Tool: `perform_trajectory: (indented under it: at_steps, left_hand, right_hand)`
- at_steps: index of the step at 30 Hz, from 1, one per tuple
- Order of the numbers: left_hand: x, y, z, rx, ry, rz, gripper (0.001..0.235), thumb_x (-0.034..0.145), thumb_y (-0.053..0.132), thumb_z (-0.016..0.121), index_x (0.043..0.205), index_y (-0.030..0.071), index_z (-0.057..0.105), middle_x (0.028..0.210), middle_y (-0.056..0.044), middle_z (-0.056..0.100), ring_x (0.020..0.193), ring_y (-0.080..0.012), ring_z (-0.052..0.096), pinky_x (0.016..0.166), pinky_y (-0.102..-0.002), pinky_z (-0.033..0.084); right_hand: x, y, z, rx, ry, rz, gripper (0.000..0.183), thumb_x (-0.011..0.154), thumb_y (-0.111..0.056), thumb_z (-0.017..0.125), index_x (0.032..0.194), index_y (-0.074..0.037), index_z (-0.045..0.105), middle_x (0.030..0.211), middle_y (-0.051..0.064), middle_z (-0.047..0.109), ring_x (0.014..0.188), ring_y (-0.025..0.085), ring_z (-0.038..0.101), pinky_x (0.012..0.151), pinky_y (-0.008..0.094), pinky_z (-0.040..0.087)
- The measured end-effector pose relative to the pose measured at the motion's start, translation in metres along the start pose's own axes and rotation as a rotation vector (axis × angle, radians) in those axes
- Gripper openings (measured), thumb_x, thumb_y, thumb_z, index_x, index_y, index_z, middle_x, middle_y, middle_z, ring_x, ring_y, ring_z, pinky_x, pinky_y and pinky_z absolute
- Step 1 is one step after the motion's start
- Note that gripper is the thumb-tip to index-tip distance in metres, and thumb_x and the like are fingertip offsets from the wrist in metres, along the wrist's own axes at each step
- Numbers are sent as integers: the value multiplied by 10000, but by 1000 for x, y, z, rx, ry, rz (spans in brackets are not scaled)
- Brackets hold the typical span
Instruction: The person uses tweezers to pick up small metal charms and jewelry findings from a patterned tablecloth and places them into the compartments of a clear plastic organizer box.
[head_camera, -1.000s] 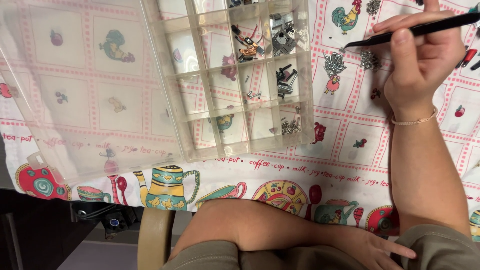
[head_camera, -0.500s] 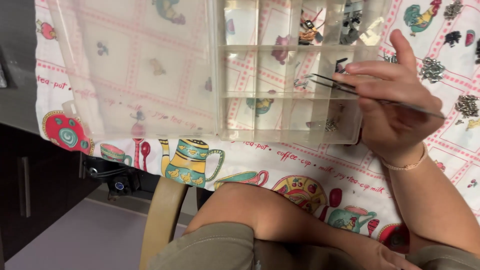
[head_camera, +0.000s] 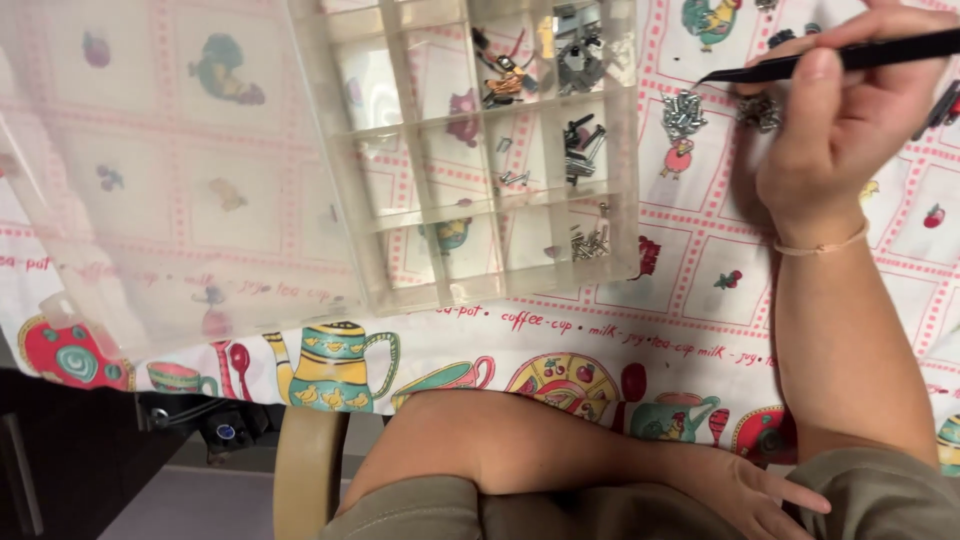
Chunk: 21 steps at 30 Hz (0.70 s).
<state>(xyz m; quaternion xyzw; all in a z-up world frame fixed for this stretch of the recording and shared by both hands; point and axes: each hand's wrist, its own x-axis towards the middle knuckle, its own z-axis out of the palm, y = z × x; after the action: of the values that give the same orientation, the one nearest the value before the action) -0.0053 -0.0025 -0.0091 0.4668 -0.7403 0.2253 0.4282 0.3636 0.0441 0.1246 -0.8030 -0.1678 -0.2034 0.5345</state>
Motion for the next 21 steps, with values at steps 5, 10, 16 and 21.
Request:
perform_trajectory:
  at_steps: [5,10,16,21]
  left_hand:
    - [5,-7,-38,-23,10,-39,372,1145,9,398,1470,-46,572,1549,-84,441,1455,-154,255,1247,-604,202]
    - [5,-11,-47,-101,95,-21,372,1136,58,390,1403,-71,616,1484,-121,513,1420,-217,313,1217,-647,219]
    - [6,-14,-69,-105,0,-28,402,1174,137,377,1470,-59,566,1545,-78,447,1450,-199,245,1228,-643,196]
    - [3,-6,-23,-34,4,-14,352,1138,-54,463,1470,-61,580,1560,-83,411,1459,-191,248,1232,-650,214]
  right_hand:
    - [1,-2,7,94,-78,-8,206,1205,-107,432,1327,11,315,1256,270,420,712,413,614,642,437,504]
    - [-1,-5,6,59,-82,35,216,1219,-52,415,1371,6,273,1454,311,441,736,375,571,659,437,519]
    - [-2,-3,9,100,-41,71,207,1226,-47,416,1368,-20,267,1321,355,464,735,364,541,648,439,521]
    - [-13,27,-3,240,125,136,142,1224,-98,472,1301,-45,365,1061,235,425,752,381,526,991,559,549]
